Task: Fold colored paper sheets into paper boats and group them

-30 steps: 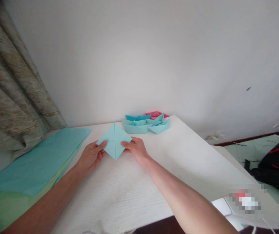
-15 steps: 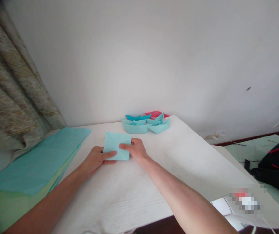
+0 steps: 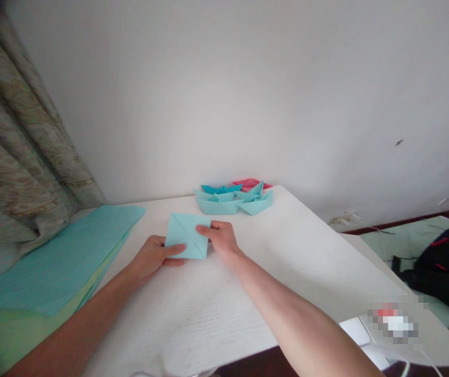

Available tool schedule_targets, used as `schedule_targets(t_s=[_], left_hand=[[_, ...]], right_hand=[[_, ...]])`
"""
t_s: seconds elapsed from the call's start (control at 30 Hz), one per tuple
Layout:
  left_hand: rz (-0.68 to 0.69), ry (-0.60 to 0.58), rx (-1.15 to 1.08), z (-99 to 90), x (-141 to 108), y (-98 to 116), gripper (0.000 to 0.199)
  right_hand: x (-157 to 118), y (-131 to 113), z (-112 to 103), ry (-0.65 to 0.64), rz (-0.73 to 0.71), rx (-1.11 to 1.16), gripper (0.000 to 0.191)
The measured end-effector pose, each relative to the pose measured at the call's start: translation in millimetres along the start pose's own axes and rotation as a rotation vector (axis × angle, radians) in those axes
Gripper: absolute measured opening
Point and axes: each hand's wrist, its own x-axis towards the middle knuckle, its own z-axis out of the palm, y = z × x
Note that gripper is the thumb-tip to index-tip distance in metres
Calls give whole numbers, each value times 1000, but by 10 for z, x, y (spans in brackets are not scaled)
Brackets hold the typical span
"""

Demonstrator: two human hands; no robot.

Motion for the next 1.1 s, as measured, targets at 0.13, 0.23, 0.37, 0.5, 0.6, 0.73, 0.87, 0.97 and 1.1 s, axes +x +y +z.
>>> schedule_targets(t_s=[0.13,0.23,0.37,0.5,0.6,0.73,0.87,0.97,1.1], left_hand=[[-13,4,-55,-20,11,-5,26],[-15,14,-55,-31,14,-4,26],[-6,39,-1,-40,7,4,24],[1,62,46,-33,-10,24,24],[8,69,40,-23,-18,39,26],[29,84,12,-22,-6,50,28],[49,153,-28,-36,20,55,26],[63,191,-71,-45,33,53,26],[63,221,-110,-54,42,41,24]], right_hand=[[19,-25,-19,91,-49,39,23],[29,-31,-23,112,-47,54,26],[45,-12,-21,73,-9,61,27],[29,0,-8,10,6,57,28],[2,5,7,-53,12,33,29],[-16,29,17,-136,52,-60,29],[-10,47,9,-167,43,-191,31],[-2,46,0,-194,60,-211,34],[2,37,0,-235,99,-183,38]])
